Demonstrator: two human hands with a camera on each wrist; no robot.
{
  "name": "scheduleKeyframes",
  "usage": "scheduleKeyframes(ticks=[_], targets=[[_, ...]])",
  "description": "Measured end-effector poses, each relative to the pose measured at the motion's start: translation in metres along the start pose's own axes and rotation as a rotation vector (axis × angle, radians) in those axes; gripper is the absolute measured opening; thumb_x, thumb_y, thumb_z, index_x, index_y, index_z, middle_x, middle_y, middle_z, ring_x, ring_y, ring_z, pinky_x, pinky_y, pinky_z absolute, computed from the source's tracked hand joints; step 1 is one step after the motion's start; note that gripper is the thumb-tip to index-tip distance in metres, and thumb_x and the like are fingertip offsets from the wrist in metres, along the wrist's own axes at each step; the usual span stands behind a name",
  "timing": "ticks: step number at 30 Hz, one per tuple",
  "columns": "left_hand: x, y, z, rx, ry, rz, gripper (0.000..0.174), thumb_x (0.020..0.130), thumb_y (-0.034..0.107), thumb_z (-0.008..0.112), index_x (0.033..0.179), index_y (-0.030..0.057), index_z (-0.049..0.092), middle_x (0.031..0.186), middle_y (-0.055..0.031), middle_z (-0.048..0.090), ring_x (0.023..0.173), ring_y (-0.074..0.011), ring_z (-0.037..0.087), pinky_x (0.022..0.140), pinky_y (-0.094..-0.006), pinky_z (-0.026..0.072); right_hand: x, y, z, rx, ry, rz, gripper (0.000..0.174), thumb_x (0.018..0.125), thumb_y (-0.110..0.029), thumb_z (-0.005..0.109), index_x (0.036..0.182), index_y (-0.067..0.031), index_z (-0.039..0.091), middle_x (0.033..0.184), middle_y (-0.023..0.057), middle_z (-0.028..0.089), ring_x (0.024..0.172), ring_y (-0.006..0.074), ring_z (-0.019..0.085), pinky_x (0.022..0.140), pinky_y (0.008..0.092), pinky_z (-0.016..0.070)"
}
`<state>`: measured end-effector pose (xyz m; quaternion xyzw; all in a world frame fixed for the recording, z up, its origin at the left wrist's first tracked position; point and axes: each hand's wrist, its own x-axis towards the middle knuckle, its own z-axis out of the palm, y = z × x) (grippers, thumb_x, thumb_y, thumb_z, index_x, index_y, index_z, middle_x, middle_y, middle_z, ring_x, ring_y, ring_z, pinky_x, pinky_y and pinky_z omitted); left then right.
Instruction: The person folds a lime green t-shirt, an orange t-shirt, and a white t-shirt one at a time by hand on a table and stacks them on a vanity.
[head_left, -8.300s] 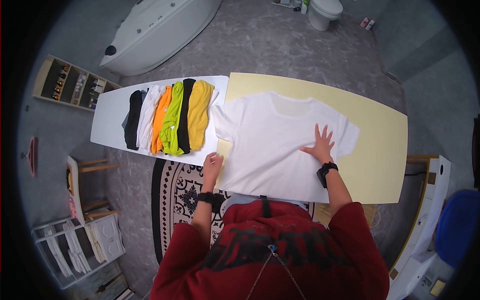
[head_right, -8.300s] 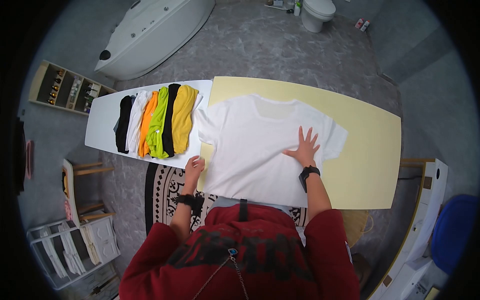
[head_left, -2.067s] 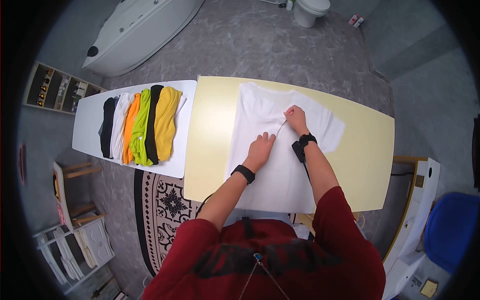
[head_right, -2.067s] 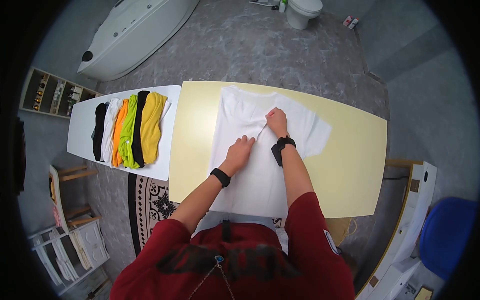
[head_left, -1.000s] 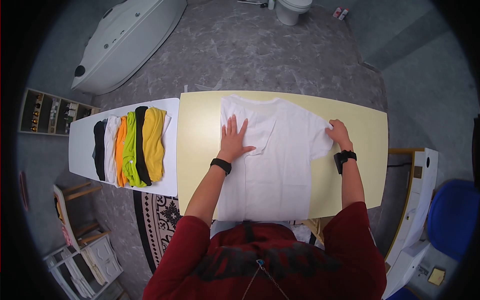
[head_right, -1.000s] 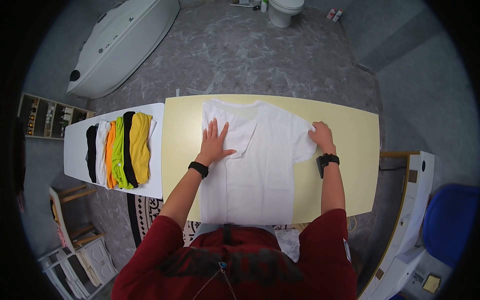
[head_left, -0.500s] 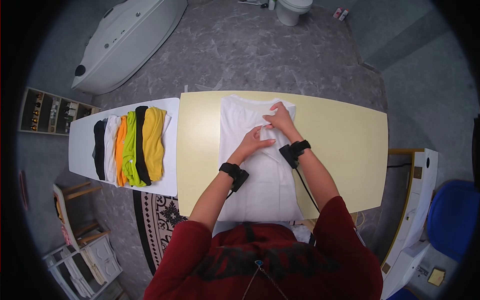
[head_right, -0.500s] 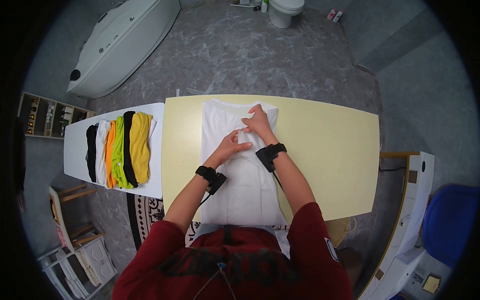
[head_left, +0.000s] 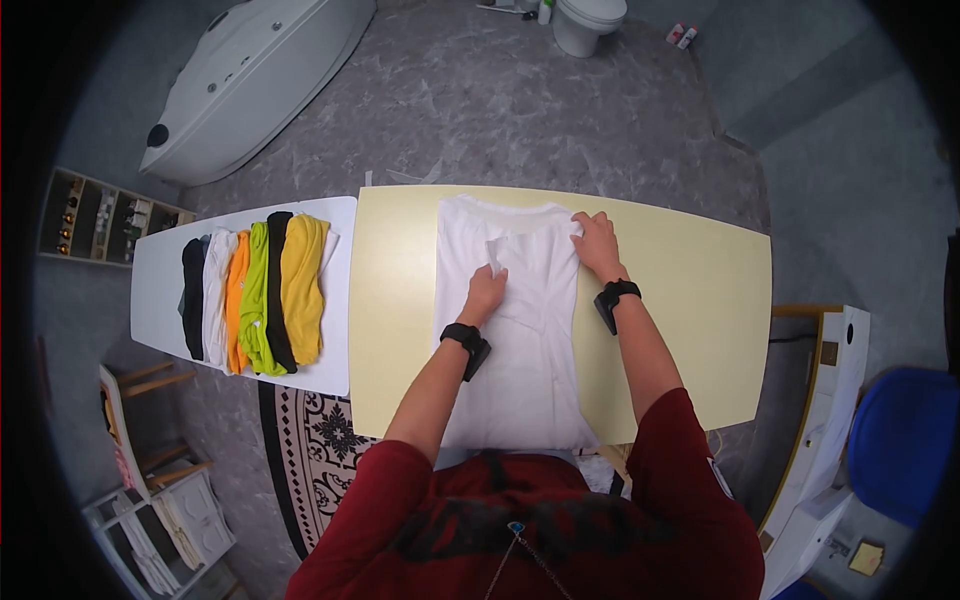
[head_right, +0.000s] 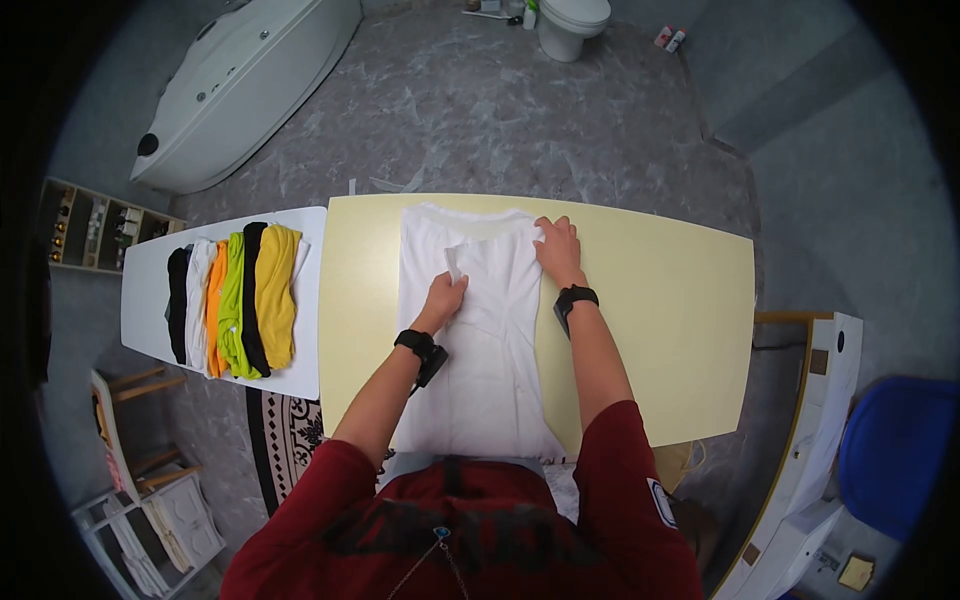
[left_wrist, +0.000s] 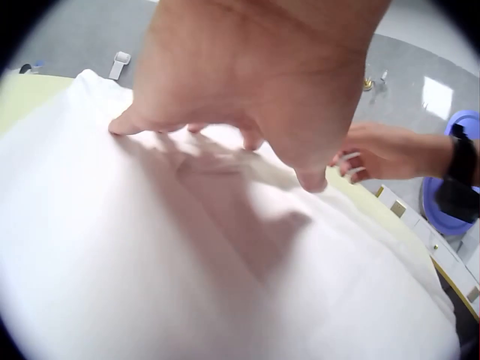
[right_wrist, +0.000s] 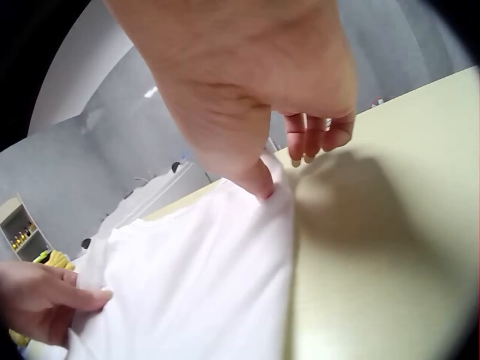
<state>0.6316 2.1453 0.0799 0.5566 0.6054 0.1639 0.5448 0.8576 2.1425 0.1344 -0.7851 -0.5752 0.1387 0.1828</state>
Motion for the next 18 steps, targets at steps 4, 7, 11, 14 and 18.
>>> scheduleKeyframes(ticks=[4, 7, 11, 14, 18], targets=[[0.001, -0.002, 0.000, -0.035, 0.004, -0.006, 0.033, 0.079, 0.026, 0.051, 0.090, -0.0047, 0.056, 0.085, -0.0243, 0.059, 0.084, -0.0369, 0.056, 0.072, -0.0393, 0.0437, 0.015, 0.014, -0.003, -0.095, -0.075, -0.039, 0.019, 0.072, -0.016, 0.061, 0.090, -0.0098, 0.057, 0.090, 0.0119, 0.052, 0.091, 0.0293, 0.048, 0.073, 0.0402, 0.0418], [0.000, 0.002, 0.001, -0.025, 0.078, 0.075, 0.027, 0.080, 0.025, 0.054, 0.079, -0.0019, 0.055, 0.059, -0.0074, 0.055, 0.052, -0.0189, 0.052, 0.049, -0.0329, 0.0404, 0.025, 0.019, 0.003, -0.156, -0.095, 0.017, 0.017, 0.073, -0.015, 0.058, 0.089, -0.0074, 0.057, 0.089, 0.0121, 0.054, 0.090, 0.0298, 0.050, 0.072, 0.0409, 0.0420], [-0.023, 0.039, -0.015, 0.376, 0.255, 0.198, 0.024, 0.075, 0.024, 0.059, 0.073, 0.0013, 0.051, 0.056, -0.0106, 0.054, 0.053, -0.0274, 0.053, 0.051, -0.0365, 0.0416, 0.028, 0.016, 0.014, -0.181, 0.008, 0.022, 0.017, 0.072, -0.007, 0.055, 0.089, -0.0054, 0.054, 0.087, 0.0126, 0.055, 0.086, 0.0306, 0.051, 0.071, 0.0409, 0.0429], [-0.033, 0.056, -0.028, 0.489, 0.255, 0.102, 0.027, 0.072, 0.025, 0.062, 0.076, 0.0022, 0.048, 0.074, -0.0167, 0.057, 0.069, -0.0336, 0.056, 0.059, -0.0413, 0.0432, 0.023, 0.009, 0.013, -0.134, 0.130, 0.033, 0.018, 0.071, -0.003, 0.054, 0.089, -0.0049, 0.052, 0.084, 0.0131, 0.055, 0.083, 0.0303, 0.053, 0.070, 0.0392, 0.0435], [-0.044, 0.057, -0.032, 0.459, 0.309, 0.319, 0.026, 0.075, 0.019, 0.060, 0.093, 0.0042, 0.048, 0.104, -0.0156, 0.051, 0.090, -0.0308, 0.052, 0.068, -0.0387, 0.0436, -0.001, 0.000, 0.005, 0.226, 0.266, 0.086, 0.017, 0.070, -0.001, 0.054, 0.087, -0.0038, 0.052, 0.076, 0.0122, 0.054, 0.070, 0.0259, 0.054, 0.064, 0.0344, 0.0439]])
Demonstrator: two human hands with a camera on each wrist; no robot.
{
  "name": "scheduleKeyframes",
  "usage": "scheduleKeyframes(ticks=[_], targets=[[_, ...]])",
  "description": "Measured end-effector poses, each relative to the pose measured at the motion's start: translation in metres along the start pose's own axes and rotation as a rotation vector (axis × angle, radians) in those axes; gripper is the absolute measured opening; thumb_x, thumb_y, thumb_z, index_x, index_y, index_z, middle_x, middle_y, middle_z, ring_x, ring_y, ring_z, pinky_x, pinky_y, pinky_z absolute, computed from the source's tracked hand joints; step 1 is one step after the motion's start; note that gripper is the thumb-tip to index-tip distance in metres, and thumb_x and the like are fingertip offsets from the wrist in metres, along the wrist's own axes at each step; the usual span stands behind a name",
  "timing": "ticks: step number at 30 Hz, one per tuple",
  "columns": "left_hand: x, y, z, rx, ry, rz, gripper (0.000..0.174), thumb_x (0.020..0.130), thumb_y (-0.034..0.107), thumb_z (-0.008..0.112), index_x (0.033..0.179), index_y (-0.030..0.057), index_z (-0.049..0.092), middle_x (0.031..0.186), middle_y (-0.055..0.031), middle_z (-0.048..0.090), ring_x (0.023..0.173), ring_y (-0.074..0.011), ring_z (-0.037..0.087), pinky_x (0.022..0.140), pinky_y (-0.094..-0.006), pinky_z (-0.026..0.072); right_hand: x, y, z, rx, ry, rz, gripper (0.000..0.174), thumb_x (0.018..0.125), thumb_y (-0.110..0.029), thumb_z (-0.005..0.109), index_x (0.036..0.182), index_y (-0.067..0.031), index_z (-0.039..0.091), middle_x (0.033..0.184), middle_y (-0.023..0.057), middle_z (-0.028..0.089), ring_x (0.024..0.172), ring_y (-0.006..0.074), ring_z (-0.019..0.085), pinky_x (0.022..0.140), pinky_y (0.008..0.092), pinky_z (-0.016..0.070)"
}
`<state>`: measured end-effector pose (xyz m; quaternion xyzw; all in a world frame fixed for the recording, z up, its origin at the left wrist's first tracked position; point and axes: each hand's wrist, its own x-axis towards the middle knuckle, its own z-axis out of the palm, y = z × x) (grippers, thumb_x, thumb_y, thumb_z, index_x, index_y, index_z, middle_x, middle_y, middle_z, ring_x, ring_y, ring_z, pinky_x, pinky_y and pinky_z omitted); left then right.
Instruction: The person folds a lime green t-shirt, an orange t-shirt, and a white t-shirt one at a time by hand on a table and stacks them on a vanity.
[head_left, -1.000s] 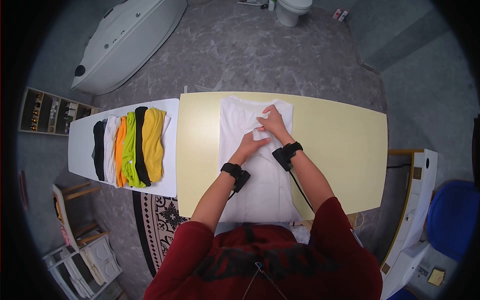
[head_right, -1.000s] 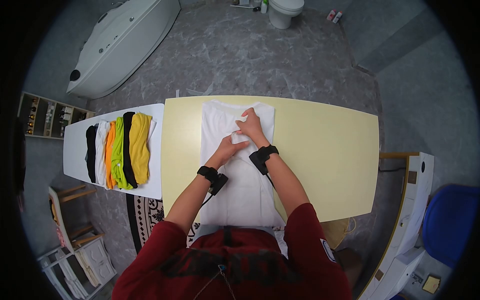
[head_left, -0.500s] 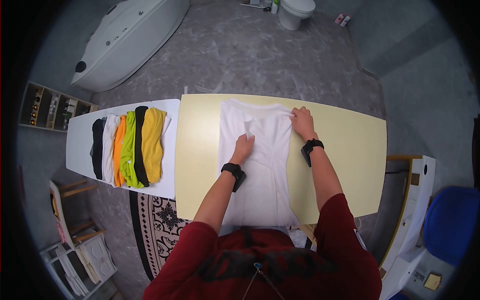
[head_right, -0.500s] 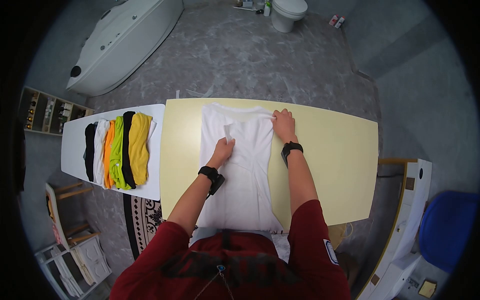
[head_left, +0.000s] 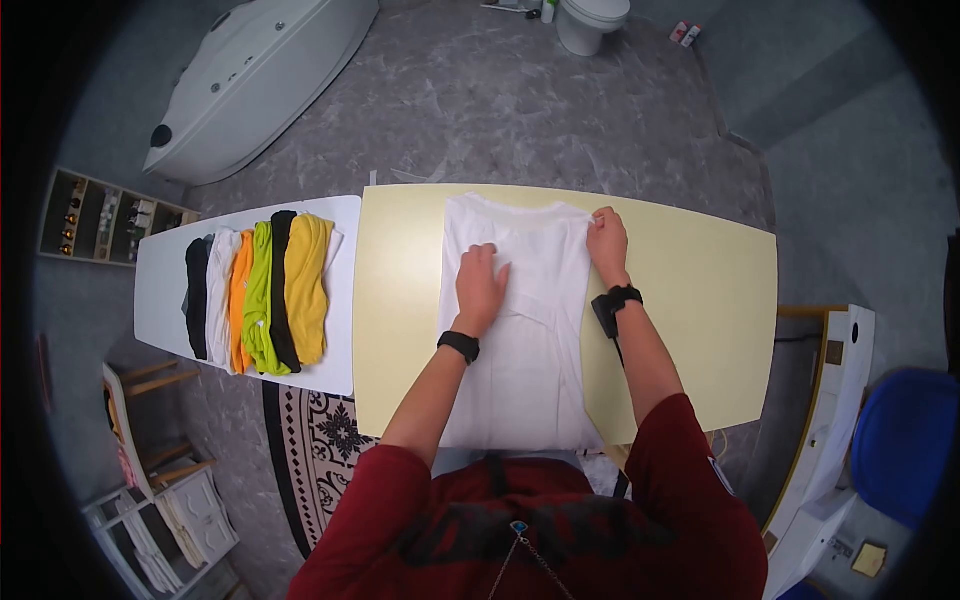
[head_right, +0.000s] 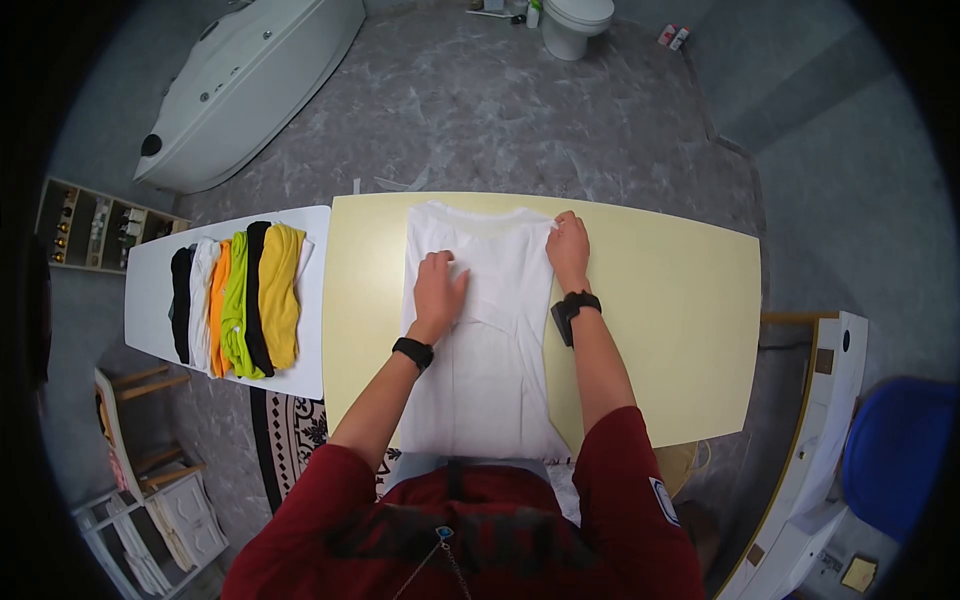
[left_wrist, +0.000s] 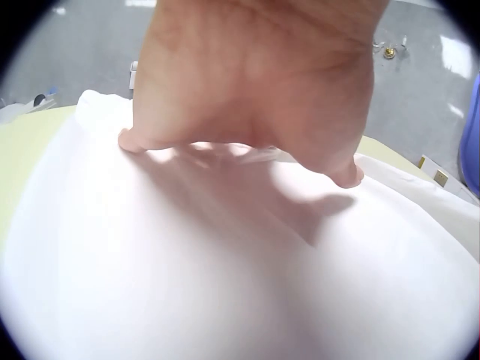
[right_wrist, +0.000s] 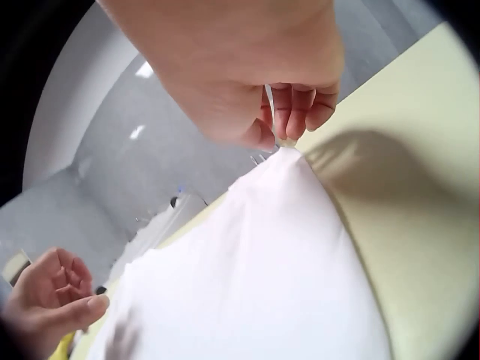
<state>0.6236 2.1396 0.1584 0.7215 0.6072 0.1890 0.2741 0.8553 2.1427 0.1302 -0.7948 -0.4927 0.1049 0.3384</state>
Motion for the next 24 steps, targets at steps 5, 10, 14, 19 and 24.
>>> scheduleKeyframes(ticks=[5, 10, 14, 19, 24], targets=[[-0.044, 0.007, -0.002, 0.149, -0.246, 0.565, 0.064, 0.071, 0.036, 0.062, 0.127, 0.0222, 0.036, 0.134, -0.0157, 0.025, 0.123, -0.0373, 0.023, 0.092, -0.0562, 0.0243, -0.102, 0.012, -0.026, 0.250, 0.077, 0.129, 0.013, 0.071, -0.008, 0.061, 0.082, -0.0046, 0.054, 0.067, 0.0076, 0.054, 0.055, 0.0179, 0.052, 0.054, 0.0282, 0.0437], [-0.050, -0.028, 0.007, 0.393, -0.451, 0.579, 0.087, 0.057, 0.062, 0.062, 0.131, 0.0349, 0.026, 0.142, -0.0103, 0.007, 0.129, -0.0387, 0.002, 0.091, -0.0688, 0.0063, -0.224, 0.005, -0.069, 0.082, -0.183, 0.062, 0.033, 0.065, -0.019, 0.071, 0.088, -0.0046, 0.053, 0.079, 0.0102, 0.055, 0.075, 0.0264, 0.053, 0.065, 0.0348, 0.0437], [-0.049, -0.029, 0.007, 0.412, -0.435, 0.560, 0.089, 0.056, 0.066, 0.059, 0.132, 0.0354, 0.024, 0.143, -0.0085, 0.004, 0.129, -0.0393, 0.000, 0.090, -0.0693, 0.0055, -0.285, 0.007, -0.095, -0.045, -0.433, 0.214, 0.036, 0.063, -0.020, 0.071, 0.088, -0.0034, 0.051, 0.077, 0.0137, 0.056, 0.078, 0.0322, 0.054, 0.068, 0.0393, 0.0436], [-0.031, -0.035, 0.009, 0.459, -0.422, 0.528, 0.089, 0.058, 0.068, 0.056, 0.133, 0.0354, 0.021, 0.143, -0.0094, 0.002, 0.129, -0.0397, -0.002, 0.090, -0.0692, 0.0043, -0.334, 0.009, -0.096, -0.112, -0.454, 0.358, 0.027, 0.067, -0.016, 0.065, 0.085, -0.0029, 0.048, 0.075, 0.0185, 0.055, 0.074, 0.0369, 0.054, 0.065, 0.0403, 0.0433], [-0.010, -0.037, -0.004, 0.491, -0.453, 0.445, 0.087, 0.061, 0.072, 0.050, 0.134, 0.0353, 0.018, 0.143, -0.0092, -0.002, 0.129, -0.0388, -0.005, 0.093, -0.0666, 0.0019, -0.332, -0.020, -0.110, 0.042, -0.268, 0.328, 0.018, 0.069, -0.009, 0.058, 0.082, -0.0039, 0.046, 0.073, 0.0173, 0.054, 0.073, 0.0373, 0.052, 0.063, 0.0398, 0.0421]])
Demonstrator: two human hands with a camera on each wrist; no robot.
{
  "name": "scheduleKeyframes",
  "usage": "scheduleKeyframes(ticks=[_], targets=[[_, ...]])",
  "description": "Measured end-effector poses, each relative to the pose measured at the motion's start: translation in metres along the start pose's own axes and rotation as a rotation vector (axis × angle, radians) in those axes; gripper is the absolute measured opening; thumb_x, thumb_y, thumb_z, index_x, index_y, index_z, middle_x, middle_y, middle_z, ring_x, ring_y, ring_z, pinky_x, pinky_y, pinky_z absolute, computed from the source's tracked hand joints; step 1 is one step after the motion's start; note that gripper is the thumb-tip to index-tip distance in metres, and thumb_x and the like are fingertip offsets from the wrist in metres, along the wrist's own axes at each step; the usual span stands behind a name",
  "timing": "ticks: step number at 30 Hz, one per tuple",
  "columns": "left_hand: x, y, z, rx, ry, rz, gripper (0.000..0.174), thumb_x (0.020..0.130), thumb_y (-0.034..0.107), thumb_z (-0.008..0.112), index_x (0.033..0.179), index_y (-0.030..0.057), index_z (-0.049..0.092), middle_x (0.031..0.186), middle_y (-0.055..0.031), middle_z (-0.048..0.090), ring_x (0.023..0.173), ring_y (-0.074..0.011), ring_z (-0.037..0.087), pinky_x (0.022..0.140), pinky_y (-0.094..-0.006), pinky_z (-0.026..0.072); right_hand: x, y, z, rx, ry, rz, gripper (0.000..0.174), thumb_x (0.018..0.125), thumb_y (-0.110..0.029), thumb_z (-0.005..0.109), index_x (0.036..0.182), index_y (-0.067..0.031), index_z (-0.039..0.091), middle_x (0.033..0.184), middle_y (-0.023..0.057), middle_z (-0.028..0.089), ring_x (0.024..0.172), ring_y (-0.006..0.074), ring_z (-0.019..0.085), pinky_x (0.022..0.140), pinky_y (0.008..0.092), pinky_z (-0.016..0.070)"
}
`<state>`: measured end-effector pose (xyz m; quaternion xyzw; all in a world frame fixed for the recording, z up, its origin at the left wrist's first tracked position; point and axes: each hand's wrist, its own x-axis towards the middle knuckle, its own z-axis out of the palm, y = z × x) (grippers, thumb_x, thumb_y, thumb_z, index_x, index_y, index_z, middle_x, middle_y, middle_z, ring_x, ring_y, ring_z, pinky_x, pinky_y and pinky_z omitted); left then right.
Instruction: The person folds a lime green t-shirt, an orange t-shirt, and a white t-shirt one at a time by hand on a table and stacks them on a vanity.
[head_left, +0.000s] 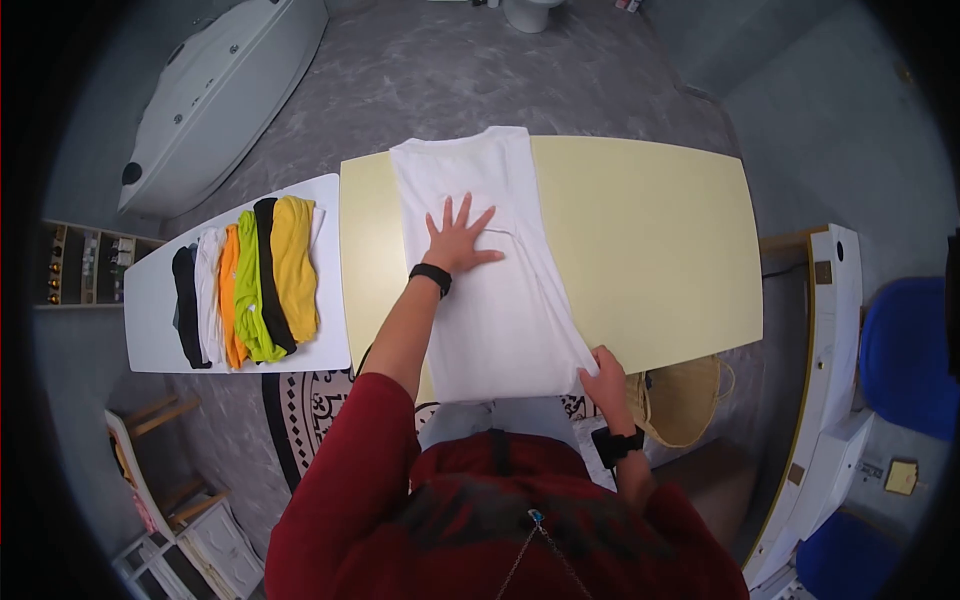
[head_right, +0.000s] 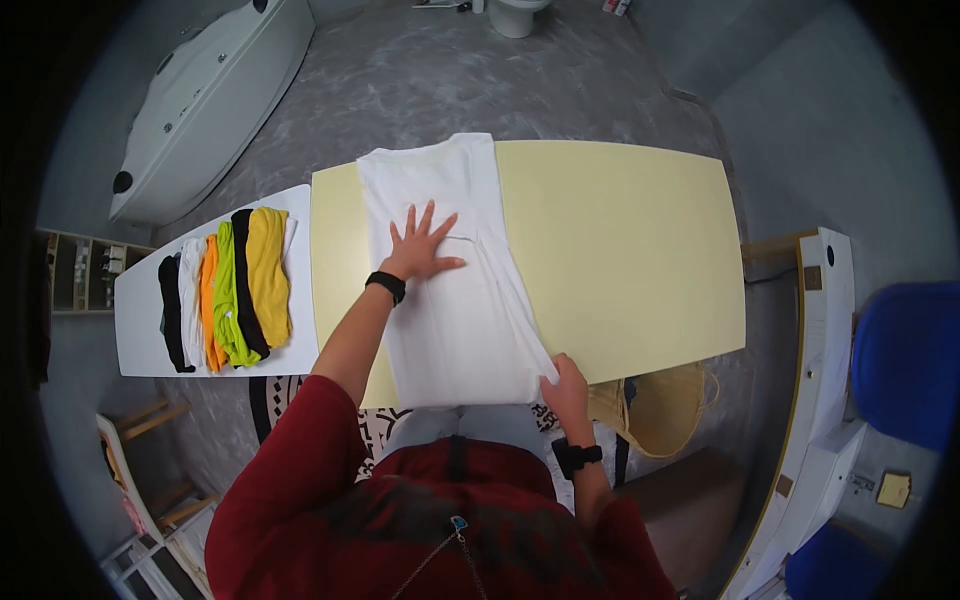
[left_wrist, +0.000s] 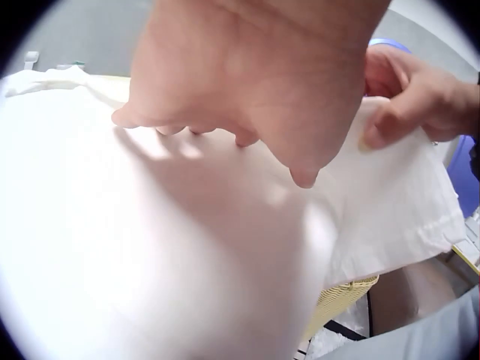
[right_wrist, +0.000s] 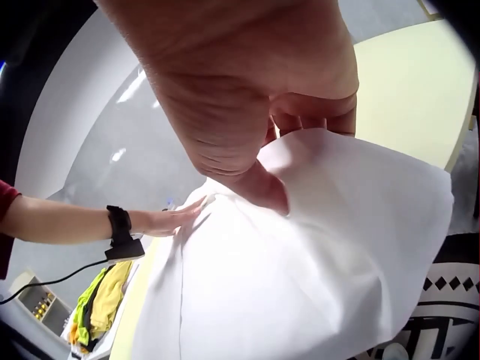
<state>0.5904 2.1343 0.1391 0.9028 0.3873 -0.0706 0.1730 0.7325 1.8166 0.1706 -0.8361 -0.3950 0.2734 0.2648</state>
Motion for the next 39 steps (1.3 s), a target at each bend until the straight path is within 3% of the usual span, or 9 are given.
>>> scheduleKeyframes(ticks=[4, 7, 10, 12, 15, 18, 32, 35, 39], targets=[[-0.016, 0.015, -0.005, -0.107, 0.324, 0.145, 0.058, 0.071, 0.032, 0.063, 0.120, 0.0092, 0.043, 0.132, -0.0192, 0.029, 0.119, -0.0391, 0.030, 0.094, -0.0480, 0.0298, -0.020, -0.008, 0.006, -0.025, 0.009, -0.018, 0.016, 0.067, -0.002, 0.053, 0.076, -0.0039, 0.041, 0.070, 0.0153, 0.047, 0.070, 0.0349, 0.050, 0.060, 0.0391, 0.0399], [-0.063, 0.065, 0.017, -0.324, 0.290, 0.258, 0.021, 0.069, 0.008, 0.058, 0.087, 0.0017, 0.051, 0.089, -0.0163, 0.049, 0.087, -0.0332, 0.048, 0.072, -0.0415, 0.0414, -0.025, -0.011, 0.012, 0.004, 0.097, -0.043, 0.015, 0.067, 0.001, 0.052, 0.077, -0.0039, 0.041, 0.068, 0.0157, 0.048, 0.067, 0.0348, 0.050, 0.058, 0.0384, 0.0397], [-0.099, 0.099, 0.073, -0.266, 0.084, 0.361, 0.034, 0.071, 0.021, 0.060, 0.102, 0.0076, 0.054, 0.122, -0.0174, 0.038, 0.117, -0.0379, 0.032, 0.088, -0.0510, 0.0331, -0.028, -0.013, 0.013, 0.032, 0.122, -0.070, 0.016, 0.066, 0.002, 0.052, 0.078, -0.0038, 0.042, 0.065, 0.0162, 0.047, 0.063, 0.0353, 0.050, 0.055, 0.0377, 0.0395], [-0.114, 0.118, 0.080, -0.171, -0.019, 0.298, 0.044, 0.072, 0.031, 0.060, 0.112, 0.0136, 0.052, 0.133, -0.0162, 0.024, 0.126, -0.0425, 0.011, 0.090, -0.0652, 0.0197, -0.028, -0.017, 0.017, 0.115, 0.197, -0.064, 0.018, 0.063, 0.006, 0.052, 0.075, -0.0036, 0.043, 0.054, 0.0099, 0.038, 0.051, 0.0223, 0.043, 0.049, 0.0310, 0.0364], [-0.116, 0.123, 0.089, -0.089, -0.095, 0.270, 0.056, 0.066, 0.041, 0.063, 0.117, 0.0227, 0.050, 0.137, -0.0125, 0.020, 0.127, -0.0423, -0.001, 0.086, -0.0730, 0.0079, -0.038, -0.023, 0.021, 0.157, 0.113, -0.035, 0.022, 0.061, 0.006, 0.053, 0.078, -0.0043, 0.043, 0.056, 0.0097, 0.040, 0.051, 0.0238, 0.045, 0.049, 0.0312, 0.0370], [-0.115, 0.119, 0.095, -0.017, 0.000, 0.253, 0.065, 0.063, 0.046, 0.063, 0.121, 0.0232, 0.047, 0.136, -0.0098, 0.022, 0.127, -0.0428, -0.001, 0.084, -0.0738, 0.0072, -0.051, -0.018, 0.033, 0.025, -0.038, -0.099, 0.025, 0.062, 0.005, 0.051, 0.083, -0.0052, 0.042, 0.068, 0.0163, 0.049, 0.064, 0.0353, 0.052, 0.056, 0.0408, 0.0399], [-0.146, 0.137, 0.110, -0.007, 0.101, 0.412, 0.070, 0.066, 0.048, 0.053, 0.126, 0.0147, 0.038, 0.132, -0.0127, 0.033, 0.123, -0.0348, 0.022, 0.096, -0.0640, 0.0047, -0.061, -0.018, 0.043, 0.114, -0.101, -0.151, 0.021, 0.064, 0.003, 0.051, 0.082, -0.0053, 0.043, 0.060, 0.0121, 0.046, 0.057, 0.0304, 0.050, 0.051, 0.0373, 0.0387], [-0.164, 0.133, 0.117, -0.125, -0.060, 0.711, 0.049, 0.068, 0.033, 0.057, 0.110, 0.0098, 0.051, 0.119, -0.0149, 0.046, 0.117, -0.0309, 0.035, 0.103, -0.0441, 0.0179, -0.063, -0.010, 0.045, 0.137, -0.071, -0.130, 0.021, 0.064, 0.002, 0.050, 0.082, -0.0052, 0.043, 0.062, 0.0129, 0.047, 0.058, 0.0325, 0.050, 0.052, 0.0384, 0.0393], [-0.190, 0.142, 0.121, -0.191, -0.438, 0.777, 0.036, 0.071, 0.019, 0.055, 0.104, 0.0044, 0.050, 0.113, -0.0162, 0.048, 0.111, -0.0304, 0.041, 0.098, -0.0405, 0.0274, -0.066, 0.000, 0.048, 0.094, -0.050, -0.217, 0.022, 0.064, 0.005, 0.049, 0.083, -0.0043, 0.042, 0.067, 0.0157, 0.048, 0.064, 0.0362, 0.049, 0.056, 0.0416, 0.0398]])
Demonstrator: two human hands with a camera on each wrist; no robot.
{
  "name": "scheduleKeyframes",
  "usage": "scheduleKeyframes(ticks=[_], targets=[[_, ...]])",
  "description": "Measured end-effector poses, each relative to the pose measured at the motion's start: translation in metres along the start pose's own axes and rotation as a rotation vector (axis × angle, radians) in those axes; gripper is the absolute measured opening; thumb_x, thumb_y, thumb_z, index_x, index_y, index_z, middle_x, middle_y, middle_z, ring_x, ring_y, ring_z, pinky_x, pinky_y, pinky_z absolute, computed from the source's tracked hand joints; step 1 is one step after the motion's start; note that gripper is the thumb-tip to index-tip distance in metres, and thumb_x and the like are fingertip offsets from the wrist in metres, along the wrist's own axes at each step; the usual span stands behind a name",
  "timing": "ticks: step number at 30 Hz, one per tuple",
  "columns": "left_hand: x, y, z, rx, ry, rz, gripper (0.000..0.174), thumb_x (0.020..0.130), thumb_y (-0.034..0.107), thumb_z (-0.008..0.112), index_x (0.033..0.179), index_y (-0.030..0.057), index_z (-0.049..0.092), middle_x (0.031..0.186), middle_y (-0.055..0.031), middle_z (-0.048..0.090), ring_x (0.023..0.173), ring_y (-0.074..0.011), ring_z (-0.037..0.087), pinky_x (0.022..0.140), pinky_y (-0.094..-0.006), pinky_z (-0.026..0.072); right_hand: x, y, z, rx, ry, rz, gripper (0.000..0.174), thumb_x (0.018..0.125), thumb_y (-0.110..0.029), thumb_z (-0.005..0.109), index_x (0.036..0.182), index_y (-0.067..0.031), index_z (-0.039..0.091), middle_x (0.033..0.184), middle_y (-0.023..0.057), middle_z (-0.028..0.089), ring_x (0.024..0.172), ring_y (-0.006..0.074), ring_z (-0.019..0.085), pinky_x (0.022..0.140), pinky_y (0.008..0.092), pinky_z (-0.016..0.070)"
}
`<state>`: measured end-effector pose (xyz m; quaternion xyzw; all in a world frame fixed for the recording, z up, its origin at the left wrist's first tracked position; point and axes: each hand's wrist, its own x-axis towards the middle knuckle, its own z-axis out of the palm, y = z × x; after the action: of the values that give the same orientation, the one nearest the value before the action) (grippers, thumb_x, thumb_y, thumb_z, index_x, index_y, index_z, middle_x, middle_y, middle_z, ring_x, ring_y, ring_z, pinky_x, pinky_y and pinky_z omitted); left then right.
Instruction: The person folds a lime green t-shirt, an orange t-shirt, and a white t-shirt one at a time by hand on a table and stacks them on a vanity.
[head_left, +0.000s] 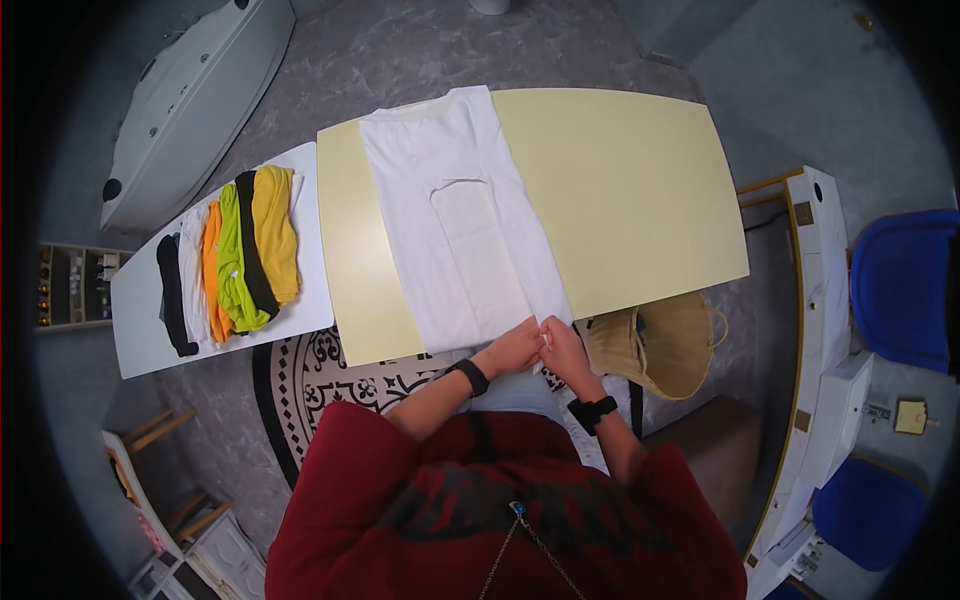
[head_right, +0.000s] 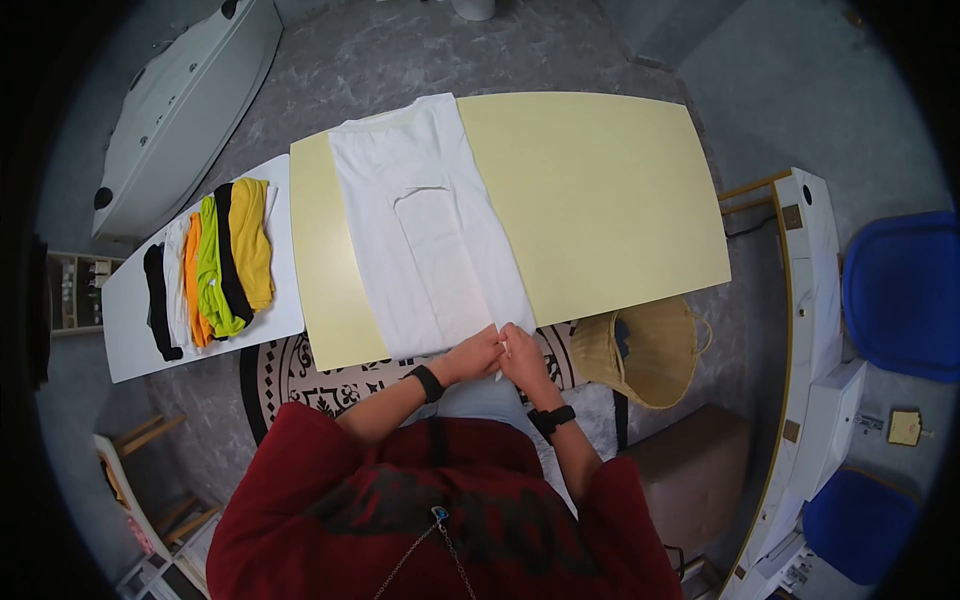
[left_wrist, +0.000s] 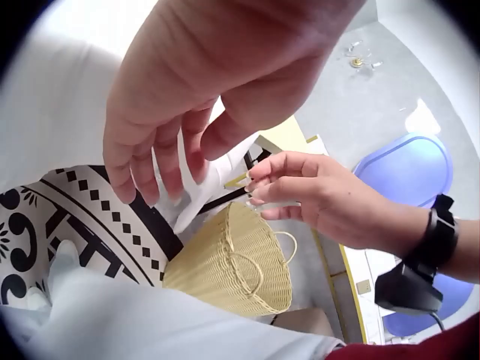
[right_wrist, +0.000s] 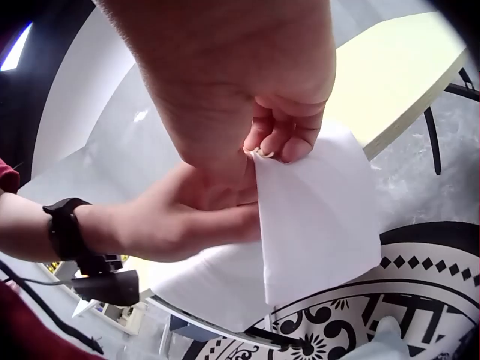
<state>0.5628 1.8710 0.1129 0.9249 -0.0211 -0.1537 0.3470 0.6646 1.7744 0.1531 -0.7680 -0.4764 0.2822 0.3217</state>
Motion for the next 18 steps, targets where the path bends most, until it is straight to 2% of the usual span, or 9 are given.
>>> scheduleKeyframes(ticks=[2, 3, 5, 6, 8, 12, 15, 17, 18], targets=[[-0.013, 0.013, 0.010, -0.540, 0.422, -0.046, 0.022, 0.079, 0.017, 0.051, 0.097, 0.0040, 0.051, 0.103, -0.0107, 0.052, 0.103, -0.0217, 0.046, 0.085, -0.0346, 0.0381, -0.001, 0.003, -0.001, -0.020, 0.000, -0.039, 0.023, 0.064, 0.006, 0.049, 0.083, -0.0040, 0.041, 0.069, 0.0165, 0.048, 0.066, 0.0372, 0.049, 0.058, 0.0426, 0.0399], [-0.013, 0.014, 0.019, -0.542, 0.420, -0.047, 0.022, 0.079, 0.017, 0.051, 0.097, 0.0040, 0.051, 0.103, -0.0107, 0.052, 0.103, -0.0217, 0.046, 0.085, -0.0346, 0.0381, -0.002, 0.003, -0.002, -0.023, -0.001, -0.033, 0.023, 0.063, 0.006, 0.048, 0.083, -0.0038, 0.041, 0.070, 0.0168, 0.048, 0.068, 0.0375, 0.049, 0.059, 0.0428, 0.0399], [-0.009, 0.015, 0.043, -1.253, 0.557, -0.166, 0.015, 0.085, 0.020, 0.047, 0.091, 0.0079, 0.052, 0.094, -0.0038, 0.053, 0.092, -0.0147, 0.050, 0.075, -0.0302, 0.0410, -0.008, 0.005, -0.001, -0.025, -0.009, -0.019, 0.024, 0.063, 0.007, 0.047, 0.083, -0.0036, 0.041, 0.072, 0.0172, 0.048, 0.069, 0.0378, 0.049, 0.060, 0.0429, 0.0400], [-0.010, 0.018, 0.035, -1.255, 0.555, -0.170, 0.015, 0.085, 0.020, 0.047, 0.091, 0.0079, 0.052, 0.094, -0.0038, 0.053, 0.092, -0.0147, 0.050, 0.075, -0.0302, 0.0410, -0.009, 0.007, 0.002, -0.027, -0.010, -0.030, 0.024, 0.063, 0.008, 0.047, 0.084, -0.0033, 0.041, 0.074, 0.0171, 0.047, 0.072, 0.0372, 0.048, 0.061, 0.0425, 0.0400], [-0.012, 0.022, 0.008, -2.106, 0.318, -0.458, 0.014, 0.087, 0.022, 0.047, 0.093, 0.0105, 0.052, 0.091, 0.0005, 0.053, 0.085, -0.0106, 0.051, 0.073, -0.0260, 0.0406, -0.011, 0.013, 0.009, -0.028, -0.012, -0.041, 0.024, 0.063, 0.008, 0.046, 0.084, -0.0029, 0.041, 0.076, 0.0171, 0.047, 0.074, 0.0366, 0.048, 0.063, 0.0420, 0.0399], [0.006, 0.008, 0.022, -2.128, 0.209, -0.409, 0.017, 0.086, 0.024, 0.050, 0.097, 0.0104, 0.050, 0.092, 0.0006, 0.054, 0.081, -0.0109, 0.052, 0.075, -0.0255, 0.0403, -0.023, 0.023, 0.023, -0.028, 0.084, -0.160, 0.022, 0.063, 0.007, 0.048, 0.082, -0.0016, 0.041, 0.077, 0.0158, 0.044, 0.076, 0.0333, 0.047, 0.064, 0.0398, 0.0394], [0.021, 0.007, 0.033, -2.054, 0.297, -0.393, 0.021, 0.086, 0.027, 0.051, 0.093, 0.0078, 0.052, 0.088, 0.0011, 0.055, 0.076, -0.0104, 0.051, 0.071, -0.0256, 0.0419, -0.038, 0.021, 0.027, 0.004, 0.076, -0.173, 0.018, 0.063, 0.006, 0.049, 0.078, -0.0011, 0.042, 0.077, 0.0150, 0.044, 0.074, 0.0323, 0.047, 0.064, 0.0382, 0.0397], [0.018, 0.018, 0.020, -1.890, 0.462, -0.520, 0.017, 0.084, 0.027, 0.054, 0.086, 0.0102, 0.057, 0.075, 0.0031, 0.055, 0.068, -0.0089, 0.050, 0.062, -0.0248, 0.0407, -0.048, 0.018, 0.024, 0.042, 0.020, -0.166, 0.017, 0.063, 0.006, 0.049, 0.077, -0.0011, 0.043, 0.077, 0.0148, 0.045, 0.075, 0.0324, 0.047, 0.065, 0.0375, 0.0402], [0.022, 0.014, 0.031, -1.891, 0.462, -0.520, 0.017, 0.084, 0.027, 0.054, 0.086, 0.0102, 0.057, 0.075, 0.0031, 0.055, 0.068, -0.0089, 0.050, 0.062, -0.0248, 0.0407, -0.052, 0.015, 0.020, 0.036, 0.031, -0.178, 0.017, 0.063, 0.005, 0.051, 0.078, -0.0011, 0.045, 0.078, 0.0146, 0.046, 0.076, 0.0309, 0.049, 0.066, 0.0353, 0.0413]])
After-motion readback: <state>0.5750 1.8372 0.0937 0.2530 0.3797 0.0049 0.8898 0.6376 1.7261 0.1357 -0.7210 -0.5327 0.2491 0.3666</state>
